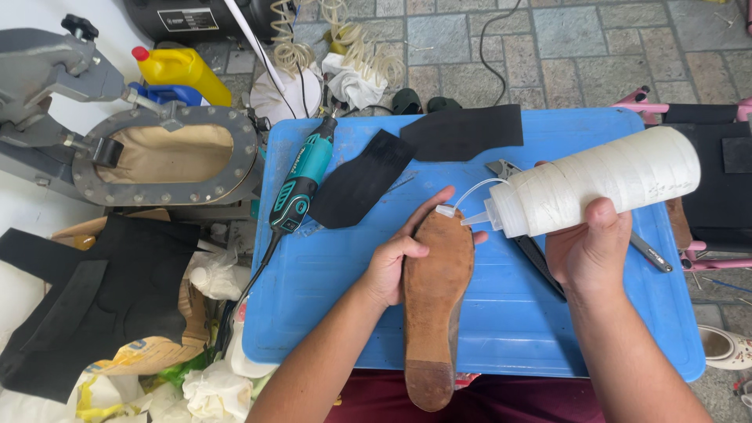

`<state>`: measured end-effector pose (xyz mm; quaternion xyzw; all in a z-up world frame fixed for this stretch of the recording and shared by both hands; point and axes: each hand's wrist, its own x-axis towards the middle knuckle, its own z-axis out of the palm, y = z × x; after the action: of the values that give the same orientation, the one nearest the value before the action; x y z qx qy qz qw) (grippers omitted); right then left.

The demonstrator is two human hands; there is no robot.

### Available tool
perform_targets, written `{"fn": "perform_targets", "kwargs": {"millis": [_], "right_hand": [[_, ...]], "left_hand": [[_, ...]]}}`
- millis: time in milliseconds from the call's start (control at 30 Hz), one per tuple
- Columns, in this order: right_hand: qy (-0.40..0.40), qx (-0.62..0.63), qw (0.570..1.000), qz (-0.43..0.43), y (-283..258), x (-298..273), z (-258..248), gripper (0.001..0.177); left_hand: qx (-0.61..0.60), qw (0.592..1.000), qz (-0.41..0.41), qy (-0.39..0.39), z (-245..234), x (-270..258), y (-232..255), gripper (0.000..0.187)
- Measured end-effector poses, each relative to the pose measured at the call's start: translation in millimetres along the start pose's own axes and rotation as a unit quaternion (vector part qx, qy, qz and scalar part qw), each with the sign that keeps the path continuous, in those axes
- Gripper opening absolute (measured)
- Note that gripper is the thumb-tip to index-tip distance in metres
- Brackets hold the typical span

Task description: The person applies glue to the sole of a brown shoe using a squeeze bottle and spreads it with a brush. The person repeatedly applies glue and spreads it across the sole surface.

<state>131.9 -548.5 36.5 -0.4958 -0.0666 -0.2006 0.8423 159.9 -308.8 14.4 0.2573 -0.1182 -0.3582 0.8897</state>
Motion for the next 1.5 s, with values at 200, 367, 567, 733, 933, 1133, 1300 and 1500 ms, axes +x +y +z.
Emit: {"fn": "perform_targets", "kwargs": {"millis": [200,367,567,733,933,1133,1300,1500], "right_hand": [[-0.009,-0.021,1.0,0.0,13.4,10.8,1.9,0.085],[-0.011,-0.019,1.0,-0.021,20.4,5.0,2.6,0.083],[-0.001,-0.045,0.999,-0.028,26.9,-2.2,1.7,0.082],[0.01,-0.035,0.999,-0.035,32.3,-3.1,-0.2,0.077],[0.006,-0.038,0.998,-0.046,32.5,-5.0,0.4,0.07],[-0.005,-0.04,0.998,-0.05,32.2,-9.2,0.5,0.066],[-0.005,-0.035,0.998,-0.061,36.5,-10.9,-2.7,0.064],[-0.003,-0.043,0.997,-0.062,38.4,-11.0,-6.1,0.062]], "left_hand": [[-0.018,0.999,-0.002,0.03,-13.9,-1.6,-18.9,0.073],[0.045,0.998,0.009,0.034,-22.3,0.6,-22.0,0.073],[0.079,0.995,0.04,0.046,-28.4,3.2,-24.8,0.059],[0.076,0.993,0.047,0.071,-31.6,5.0,-27.3,0.042],[0.085,0.993,0.066,0.056,-31.4,2.5,-26.9,0.041],[0.096,0.991,0.067,0.061,-33.2,2.1,-27.9,0.04],[0.138,0.985,0.069,0.072,-35.0,0.5,-27.8,0.043],[0.094,0.991,0.057,0.072,-35.0,1.9,-30.5,0.044]]}}
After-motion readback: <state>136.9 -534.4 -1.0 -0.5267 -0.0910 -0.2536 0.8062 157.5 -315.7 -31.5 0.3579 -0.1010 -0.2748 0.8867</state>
